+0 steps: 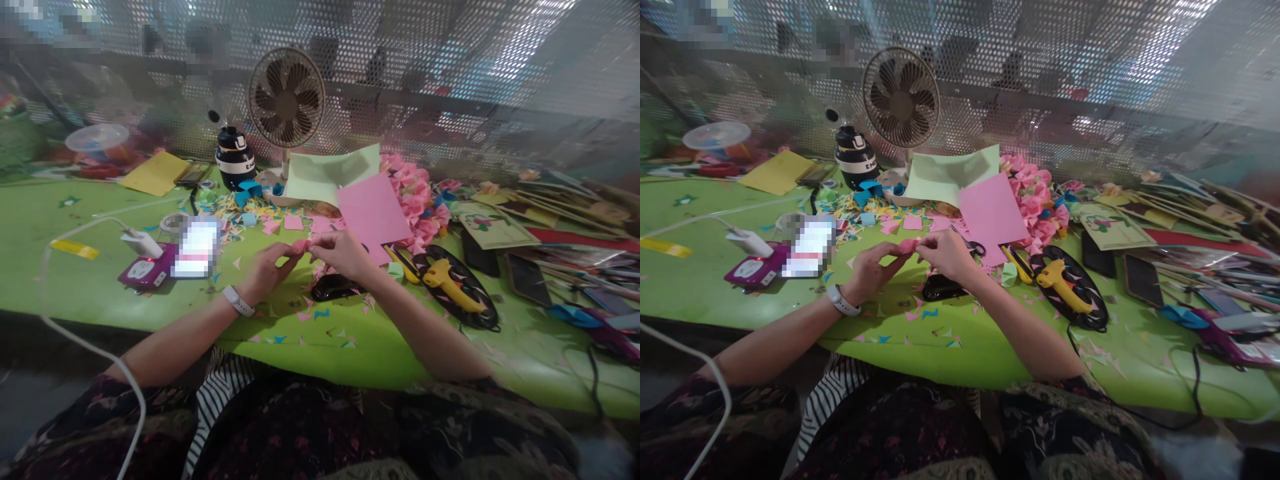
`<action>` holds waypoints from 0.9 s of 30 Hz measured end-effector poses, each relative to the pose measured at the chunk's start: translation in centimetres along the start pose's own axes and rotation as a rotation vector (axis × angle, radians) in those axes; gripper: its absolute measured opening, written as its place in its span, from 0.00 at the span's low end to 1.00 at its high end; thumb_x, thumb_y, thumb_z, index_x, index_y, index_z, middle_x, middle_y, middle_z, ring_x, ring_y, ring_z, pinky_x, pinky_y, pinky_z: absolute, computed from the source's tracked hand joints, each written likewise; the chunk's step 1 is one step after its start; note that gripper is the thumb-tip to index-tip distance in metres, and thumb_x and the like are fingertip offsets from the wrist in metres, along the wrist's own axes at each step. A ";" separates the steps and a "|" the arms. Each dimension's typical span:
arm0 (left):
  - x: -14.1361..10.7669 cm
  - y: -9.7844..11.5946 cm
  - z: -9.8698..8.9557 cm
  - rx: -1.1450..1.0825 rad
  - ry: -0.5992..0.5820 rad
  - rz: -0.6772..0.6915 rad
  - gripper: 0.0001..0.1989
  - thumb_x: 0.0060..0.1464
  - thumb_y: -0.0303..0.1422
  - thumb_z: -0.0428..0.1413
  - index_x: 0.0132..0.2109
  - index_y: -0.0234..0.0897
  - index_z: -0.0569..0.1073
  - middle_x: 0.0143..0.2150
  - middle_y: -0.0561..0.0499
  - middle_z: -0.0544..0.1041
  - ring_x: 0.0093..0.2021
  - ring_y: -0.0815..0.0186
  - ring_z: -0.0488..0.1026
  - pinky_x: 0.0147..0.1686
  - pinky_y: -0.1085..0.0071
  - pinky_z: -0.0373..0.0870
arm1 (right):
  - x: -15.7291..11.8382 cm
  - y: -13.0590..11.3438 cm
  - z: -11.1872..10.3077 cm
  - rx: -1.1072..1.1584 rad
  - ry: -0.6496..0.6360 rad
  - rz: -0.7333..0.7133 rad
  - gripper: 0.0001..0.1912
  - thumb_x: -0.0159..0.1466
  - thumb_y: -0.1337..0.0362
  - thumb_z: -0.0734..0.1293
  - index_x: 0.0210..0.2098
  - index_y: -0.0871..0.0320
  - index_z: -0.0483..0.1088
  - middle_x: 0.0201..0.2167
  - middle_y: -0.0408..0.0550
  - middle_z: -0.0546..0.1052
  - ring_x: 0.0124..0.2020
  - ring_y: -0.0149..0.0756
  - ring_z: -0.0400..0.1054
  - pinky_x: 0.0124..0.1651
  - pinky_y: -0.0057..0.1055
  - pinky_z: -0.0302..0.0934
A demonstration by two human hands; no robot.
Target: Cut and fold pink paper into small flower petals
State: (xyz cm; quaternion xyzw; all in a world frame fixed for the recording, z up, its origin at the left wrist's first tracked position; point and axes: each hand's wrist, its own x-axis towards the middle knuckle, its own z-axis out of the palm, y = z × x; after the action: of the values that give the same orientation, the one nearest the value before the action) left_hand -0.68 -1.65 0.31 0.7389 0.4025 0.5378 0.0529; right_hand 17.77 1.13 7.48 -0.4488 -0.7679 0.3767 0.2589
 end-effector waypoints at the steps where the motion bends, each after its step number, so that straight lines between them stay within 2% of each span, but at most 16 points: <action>1: 0.0 0.0 0.0 -0.009 -0.003 -0.003 0.01 0.57 0.29 0.60 0.37 0.37 0.76 0.34 0.49 0.82 0.33 0.67 0.79 0.33 0.70 0.76 | 0.0 0.0 0.0 0.003 -0.002 0.003 0.10 0.61 0.66 0.66 0.29 0.62 0.78 0.25 0.48 0.79 0.21 0.27 0.69 0.24 0.24 0.63; 7: 0.0 0.0 0.0 -0.078 -0.003 -0.028 0.01 0.57 0.29 0.60 0.37 0.37 0.76 0.34 0.49 0.81 0.33 0.66 0.79 0.33 0.70 0.76 | 0.0 -0.2 -0.1 -0.017 -0.001 -0.010 0.10 0.61 0.66 0.66 0.28 0.62 0.78 0.24 0.48 0.79 0.19 0.26 0.66 0.24 0.25 0.62; 21: -0.1 -0.1 0.1 0.014 0.007 0.053 0.00 0.57 0.28 0.60 0.37 0.37 0.75 0.33 0.49 0.82 0.32 0.68 0.79 0.32 0.72 0.76 | 0.3 0.6 0.4 -0.025 0.029 -0.025 0.10 0.61 0.65 0.66 0.29 0.62 0.78 0.24 0.49 0.79 0.22 0.29 0.69 0.27 0.27 0.63; 27: -0.1 -0.3 0.2 0.023 0.012 0.030 0.01 0.58 0.30 0.59 0.38 0.37 0.76 0.34 0.49 0.82 0.32 0.67 0.79 0.33 0.71 0.77 | 0.2 0.4 0.2 -0.030 0.014 -0.034 0.10 0.61 0.64 0.66 0.31 0.62 0.78 0.26 0.48 0.80 0.21 0.27 0.68 0.26 0.26 0.62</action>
State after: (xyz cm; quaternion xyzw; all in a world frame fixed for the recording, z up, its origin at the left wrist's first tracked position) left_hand -0.71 -1.42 0.02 0.7423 0.3975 0.5383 0.0339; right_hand 17.77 1.37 7.03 -0.4423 -0.7789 0.3577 0.2641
